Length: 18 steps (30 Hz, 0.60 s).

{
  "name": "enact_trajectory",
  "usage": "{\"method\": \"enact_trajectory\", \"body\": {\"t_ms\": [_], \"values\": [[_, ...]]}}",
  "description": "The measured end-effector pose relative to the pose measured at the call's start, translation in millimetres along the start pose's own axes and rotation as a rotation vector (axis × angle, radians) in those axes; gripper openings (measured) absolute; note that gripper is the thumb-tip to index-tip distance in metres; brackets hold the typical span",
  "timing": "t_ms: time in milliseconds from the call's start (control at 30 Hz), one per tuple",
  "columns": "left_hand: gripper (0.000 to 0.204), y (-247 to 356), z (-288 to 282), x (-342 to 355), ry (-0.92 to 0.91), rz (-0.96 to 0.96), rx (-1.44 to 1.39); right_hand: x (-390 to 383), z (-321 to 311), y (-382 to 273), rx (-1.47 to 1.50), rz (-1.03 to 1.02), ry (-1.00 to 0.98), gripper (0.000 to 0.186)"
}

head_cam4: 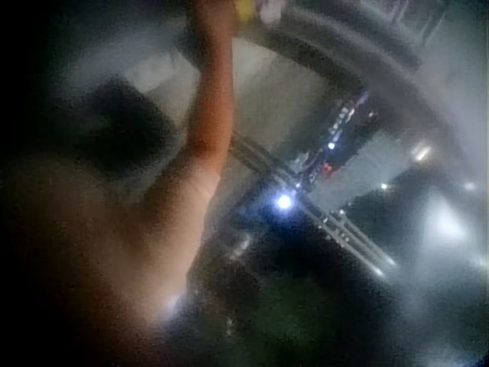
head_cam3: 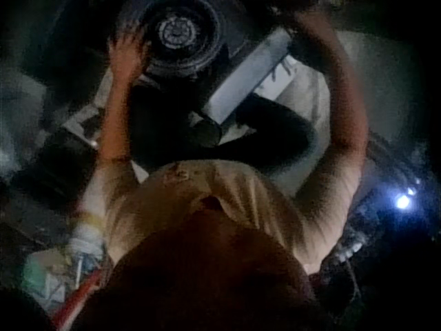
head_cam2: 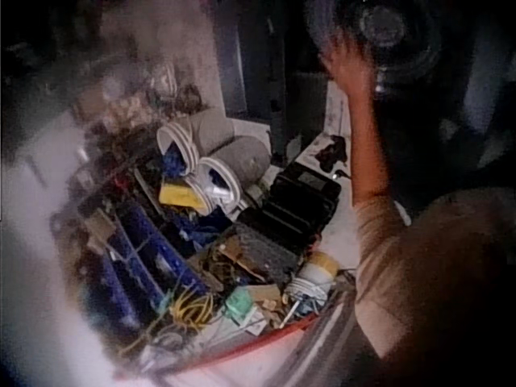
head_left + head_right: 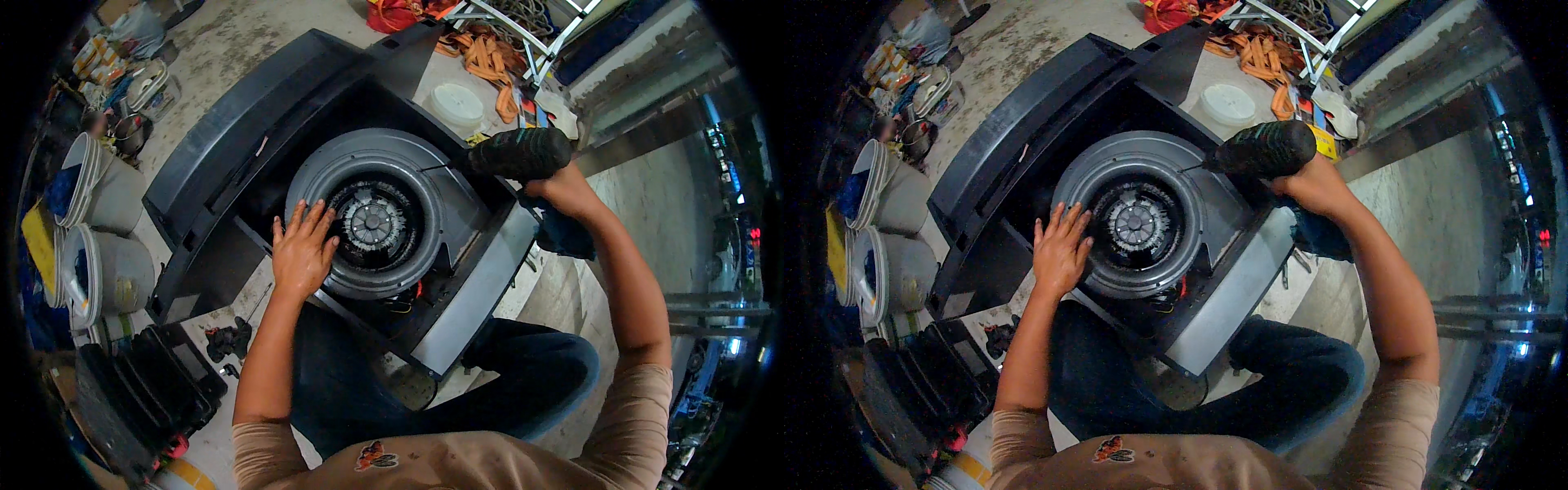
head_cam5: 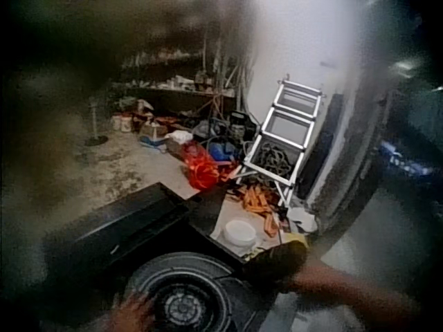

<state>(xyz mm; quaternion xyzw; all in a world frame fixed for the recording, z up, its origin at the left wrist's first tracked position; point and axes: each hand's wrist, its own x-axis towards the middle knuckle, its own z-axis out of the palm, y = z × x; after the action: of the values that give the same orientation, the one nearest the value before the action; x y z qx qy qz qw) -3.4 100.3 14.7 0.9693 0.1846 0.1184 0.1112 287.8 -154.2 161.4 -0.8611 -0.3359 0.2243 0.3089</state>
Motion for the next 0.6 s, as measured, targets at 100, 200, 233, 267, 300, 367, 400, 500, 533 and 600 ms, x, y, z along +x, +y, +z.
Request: {"method": "enact_trajectory", "body": {"t_ms": [100,200,233,267,300,367,400,500,533,600], "values": [[0.041,-1.0,0.7,-0.2,0.013,0.012,-0.001,-0.7,2.9,-11.3,0.009,0.02,-0.017,0.04],[0.041,-1.3,1.8,0.4,0.019,0.021,-0.003,6.3,1.4,-1.6,-0.064,0.086,-0.072,0.041],[0.041,-1.3,2.4,0.8,0.02,0.024,-0.005,6.2,2.3,-1.6,-0.035,0.049,-0.049,0.041],[0.041,-1.5,3.2,0.9,0.021,0.027,-0.007,6.6,4.7,-2.6,-0.006,0.013,-0.027,0.04],[0.041,-1.6,3.8,0.8,0.017,0.026,-0.009,7.2,7.0,-3.5,0.023,-0.024,-0.006,0.039],[0.042,-1.6,2.3,0.7,0.013,0.023,-0.009,9.2,7.7,-9.7,-0.025,-0.032,-0.022,0.039],[0.042,-1.6,0.8,0.7,0.015,0.021,-0.01,10.6,6.8,-14.1,-0.048,-0.039,-0.029,0.039],[0.041,-1.7,1.6,-0.3,0.022,0.009,-0.02,23.9,4.0,-20.6,-0.138,-0.054,-0.093,0.039],[0.041,-1.4,2.2,-0.3,0.032,0.0,-0.024,31.3,3.0,-21.9,-0.177,-0.064,-0.115,0.039],[0.041,-1.2,2.6,-1.0,0.033,-0.018,-0.048,46.0,-0.4,-25.7,-0.256,-0.08,-0.158,0.039]]}}
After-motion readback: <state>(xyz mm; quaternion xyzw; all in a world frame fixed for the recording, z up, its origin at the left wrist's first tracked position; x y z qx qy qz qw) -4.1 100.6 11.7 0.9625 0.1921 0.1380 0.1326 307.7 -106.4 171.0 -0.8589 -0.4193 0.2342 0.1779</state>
